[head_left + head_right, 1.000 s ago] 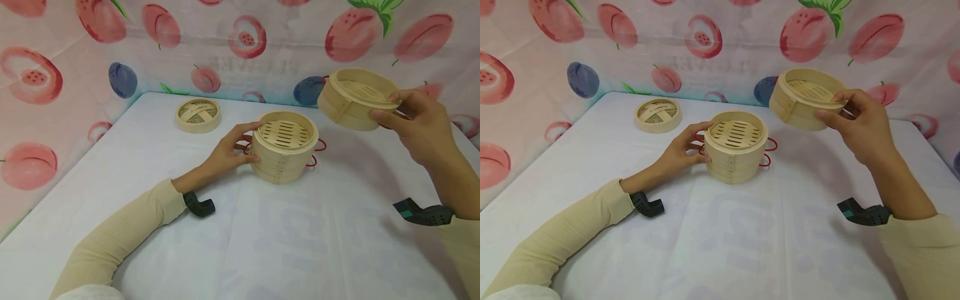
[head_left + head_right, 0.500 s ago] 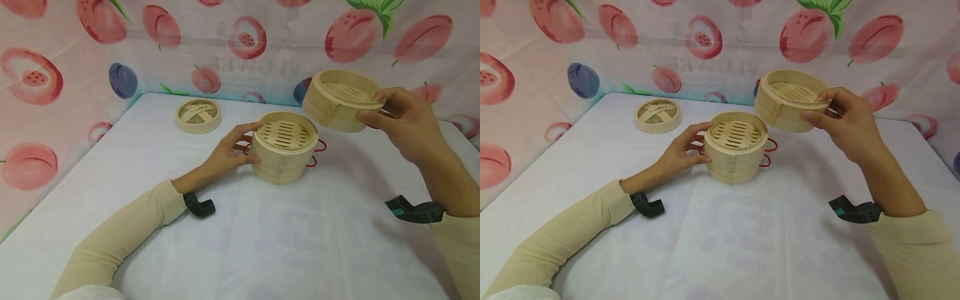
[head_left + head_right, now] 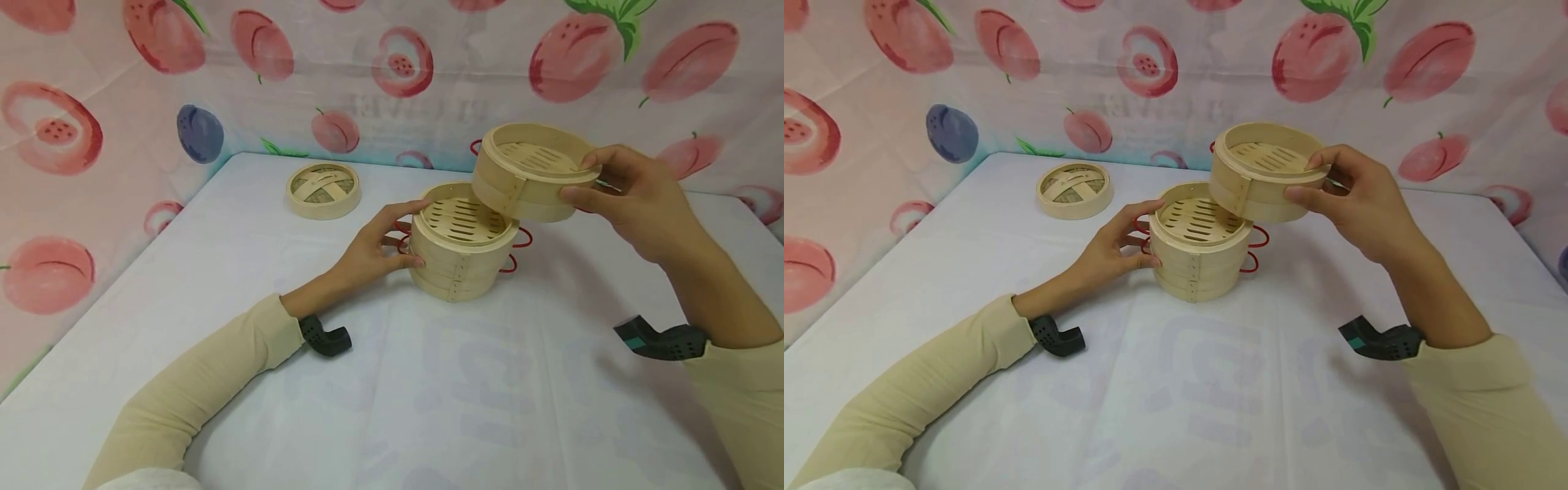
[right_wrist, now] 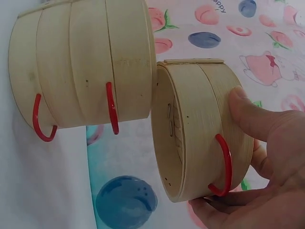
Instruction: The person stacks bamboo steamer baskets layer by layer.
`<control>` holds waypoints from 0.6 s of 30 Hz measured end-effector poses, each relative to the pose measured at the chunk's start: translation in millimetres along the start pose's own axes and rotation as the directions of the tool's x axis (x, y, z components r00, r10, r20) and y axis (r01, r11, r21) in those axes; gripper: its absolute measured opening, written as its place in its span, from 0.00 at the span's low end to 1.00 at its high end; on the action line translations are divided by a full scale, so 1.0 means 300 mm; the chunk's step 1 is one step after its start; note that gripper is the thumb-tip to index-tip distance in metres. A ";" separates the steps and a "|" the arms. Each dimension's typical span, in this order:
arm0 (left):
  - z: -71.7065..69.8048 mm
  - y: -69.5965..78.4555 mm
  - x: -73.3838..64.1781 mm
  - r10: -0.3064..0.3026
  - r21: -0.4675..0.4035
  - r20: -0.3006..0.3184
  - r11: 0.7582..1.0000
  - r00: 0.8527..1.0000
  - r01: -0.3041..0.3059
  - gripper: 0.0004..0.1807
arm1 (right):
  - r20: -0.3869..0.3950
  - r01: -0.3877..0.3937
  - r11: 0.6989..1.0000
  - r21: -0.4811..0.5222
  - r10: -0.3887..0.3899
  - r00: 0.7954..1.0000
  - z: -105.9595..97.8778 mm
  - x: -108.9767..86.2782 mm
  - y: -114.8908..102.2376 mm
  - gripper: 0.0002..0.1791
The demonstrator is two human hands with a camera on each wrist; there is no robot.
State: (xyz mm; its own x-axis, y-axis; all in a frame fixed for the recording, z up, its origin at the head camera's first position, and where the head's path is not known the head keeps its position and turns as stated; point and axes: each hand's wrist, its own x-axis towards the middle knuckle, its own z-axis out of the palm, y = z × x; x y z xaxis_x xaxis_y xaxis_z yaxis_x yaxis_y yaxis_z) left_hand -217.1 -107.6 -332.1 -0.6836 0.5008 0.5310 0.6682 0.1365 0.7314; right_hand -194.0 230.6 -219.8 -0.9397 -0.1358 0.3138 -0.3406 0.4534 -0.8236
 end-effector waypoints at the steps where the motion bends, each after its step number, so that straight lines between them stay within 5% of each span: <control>1: 0.000 -0.002 0.000 0.006 -0.001 0.001 1.000 1.000 -0.006 0.44 | 0.012 -0.005 1.000 0.002 0.005 1.000 0.002 0.000 0.002 0.13; 8: -0.002 0.014 -0.001 -0.007 -0.003 -0.007 1.000 1.000 0.007 0.43 | 0.045 -0.025 0.999 -0.022 0.026 0.999 0.022 -0.001 0.008 0.13; 18: -0.007 0.122 0.002 -0.022 -0.025 0.008 0.999 1.000 0.023 0.40 | 0.065 -0.020 1.000 -0.013 0.021 0.998 0.030 0.001 0.014 0.13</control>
State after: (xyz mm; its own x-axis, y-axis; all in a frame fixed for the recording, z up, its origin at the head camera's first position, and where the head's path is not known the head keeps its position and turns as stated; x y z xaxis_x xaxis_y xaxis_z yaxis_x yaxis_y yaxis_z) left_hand -193.8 -104.1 -304.0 -0.6960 0.5043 0.5111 0.6451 0.1265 0.7536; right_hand -195.8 224.4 -227.4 -0.9465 -0.1838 0.2652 -0.3215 0.4672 -0.8237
